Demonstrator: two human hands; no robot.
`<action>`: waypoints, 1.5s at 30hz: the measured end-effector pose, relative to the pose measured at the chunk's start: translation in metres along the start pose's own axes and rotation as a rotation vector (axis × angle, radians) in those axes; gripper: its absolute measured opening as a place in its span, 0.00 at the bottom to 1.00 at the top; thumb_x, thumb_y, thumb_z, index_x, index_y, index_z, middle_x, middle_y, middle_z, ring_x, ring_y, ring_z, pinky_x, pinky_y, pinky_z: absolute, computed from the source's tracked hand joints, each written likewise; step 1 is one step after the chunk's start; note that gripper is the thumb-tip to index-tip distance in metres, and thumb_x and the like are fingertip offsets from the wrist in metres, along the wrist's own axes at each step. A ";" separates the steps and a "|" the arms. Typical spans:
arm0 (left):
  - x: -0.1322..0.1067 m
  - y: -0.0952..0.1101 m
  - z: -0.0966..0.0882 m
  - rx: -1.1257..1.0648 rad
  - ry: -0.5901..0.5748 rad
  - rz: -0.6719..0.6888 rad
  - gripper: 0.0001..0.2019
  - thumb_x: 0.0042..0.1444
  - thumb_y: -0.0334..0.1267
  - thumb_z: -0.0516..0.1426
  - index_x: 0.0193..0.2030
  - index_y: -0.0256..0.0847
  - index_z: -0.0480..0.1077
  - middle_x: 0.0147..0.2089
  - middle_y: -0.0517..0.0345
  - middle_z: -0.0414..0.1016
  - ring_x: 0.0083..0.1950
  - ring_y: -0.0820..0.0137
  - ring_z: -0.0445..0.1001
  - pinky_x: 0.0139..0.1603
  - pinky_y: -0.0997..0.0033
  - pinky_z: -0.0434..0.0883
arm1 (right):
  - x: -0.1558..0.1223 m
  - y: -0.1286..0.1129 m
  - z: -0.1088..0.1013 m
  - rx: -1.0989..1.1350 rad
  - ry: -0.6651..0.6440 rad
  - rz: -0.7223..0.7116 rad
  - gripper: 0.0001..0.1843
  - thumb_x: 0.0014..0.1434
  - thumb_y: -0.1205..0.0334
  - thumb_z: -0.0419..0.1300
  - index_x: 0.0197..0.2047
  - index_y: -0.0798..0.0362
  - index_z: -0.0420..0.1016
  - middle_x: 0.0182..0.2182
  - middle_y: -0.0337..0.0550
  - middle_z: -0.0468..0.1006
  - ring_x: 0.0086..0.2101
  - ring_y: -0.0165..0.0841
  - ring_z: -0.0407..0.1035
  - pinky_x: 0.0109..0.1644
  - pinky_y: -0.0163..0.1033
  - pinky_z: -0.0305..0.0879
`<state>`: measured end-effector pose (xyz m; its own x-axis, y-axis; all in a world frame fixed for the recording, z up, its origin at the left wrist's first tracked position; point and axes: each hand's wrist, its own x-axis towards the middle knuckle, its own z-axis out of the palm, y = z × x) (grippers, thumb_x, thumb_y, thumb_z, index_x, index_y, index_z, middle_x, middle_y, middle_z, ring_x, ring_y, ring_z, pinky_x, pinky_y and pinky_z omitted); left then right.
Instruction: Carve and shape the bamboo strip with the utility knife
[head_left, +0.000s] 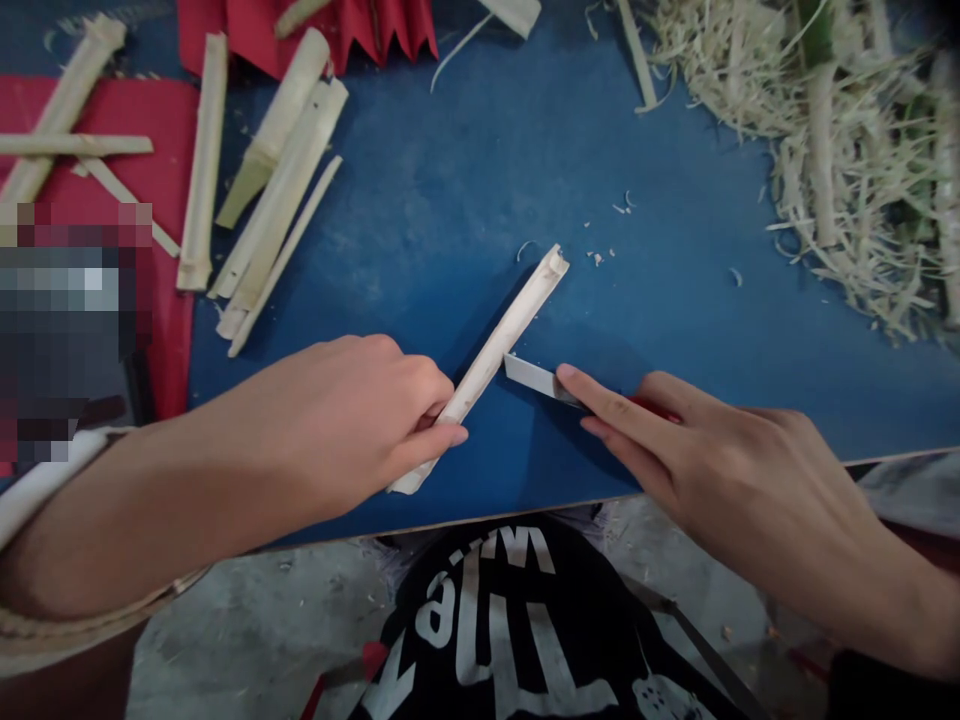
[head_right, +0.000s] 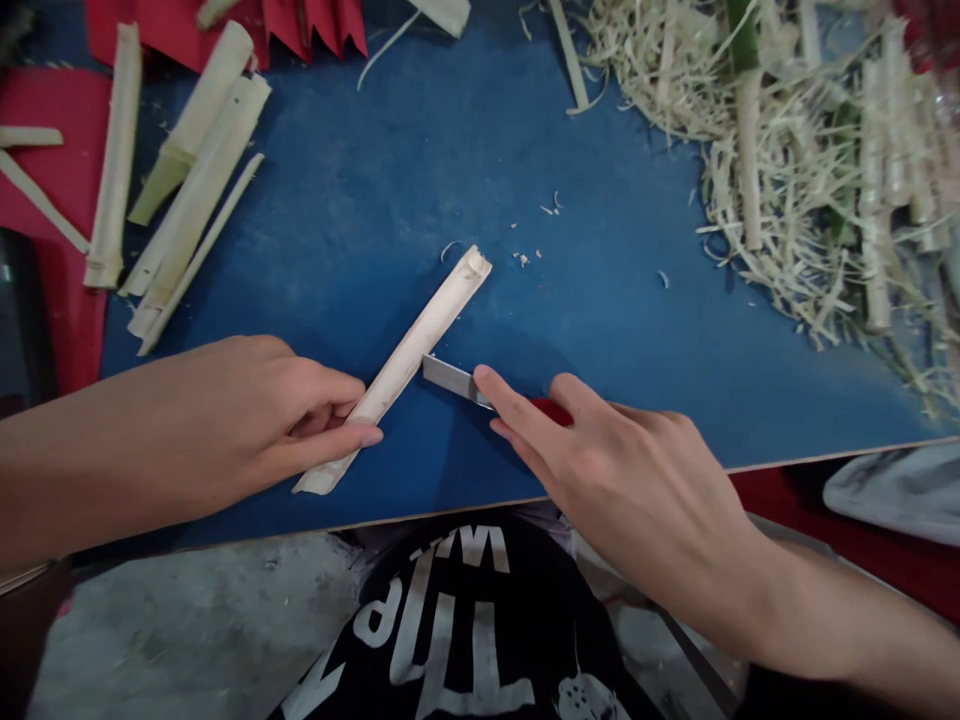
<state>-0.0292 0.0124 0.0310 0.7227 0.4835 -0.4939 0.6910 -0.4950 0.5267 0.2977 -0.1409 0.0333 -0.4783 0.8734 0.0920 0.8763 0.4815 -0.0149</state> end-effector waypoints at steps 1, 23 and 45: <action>0.000 0.000 -0.001 0.002 -0.003 -0.006 0.29 0.81 0.60 0.63 0.26 0.51 0.73 0.21 0.57 0.73 0.20 0.65 0.66 0.24 0.55 0.53 | 0.001 0.000 0.002 0.005 -0.010 -0.002 0.28 0.94 0.57 0.60 0.90 0.49 0.78 0.37 0.35 0.76 0.25 0.28 0.56 0.30 0.41 0.45; -0.002 -0.007 0.005 0.005 0.010 0.014 0.33 0.83 0.62 0.62 0.25 0.51 0.73 0.19 0.58 0.71 0.16 0.68 0.62 0.24 0.55 0.50 | 0.001 0.010 -0.003 0.119 -0.070 -0.010 0.32 0.96 0.53 0.57 0.95 0.42 0.71 0.38 0.35 0.79 0.24 0.28 0.61 0.30 0.42 0.49; 0.002 0.004 -0.004 0.016 -0.023 -0.035 0.33 0.83 0.58 0.64 0.23 0.49 0.71 0.19 0.59 0.72 0.17 0.71 0.63 0.23 0.58 0.51 | 0.004 0.000 -0.002 0.023 -0.124 0.041 0.31 0.97 0.50 0.52 0.94 0.41 0.74 0.37 0.36 0.75 0.23 0.27 0.52 0.29 0.40 0.39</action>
<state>-0.0249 0.0143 0.0347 0.6983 0.4840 -0.5273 0.7156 -0.4899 0.4980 0.2963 -0.1376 0.0356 -0.4470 0.8939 -0.0330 0.8943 0.4457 -0.0394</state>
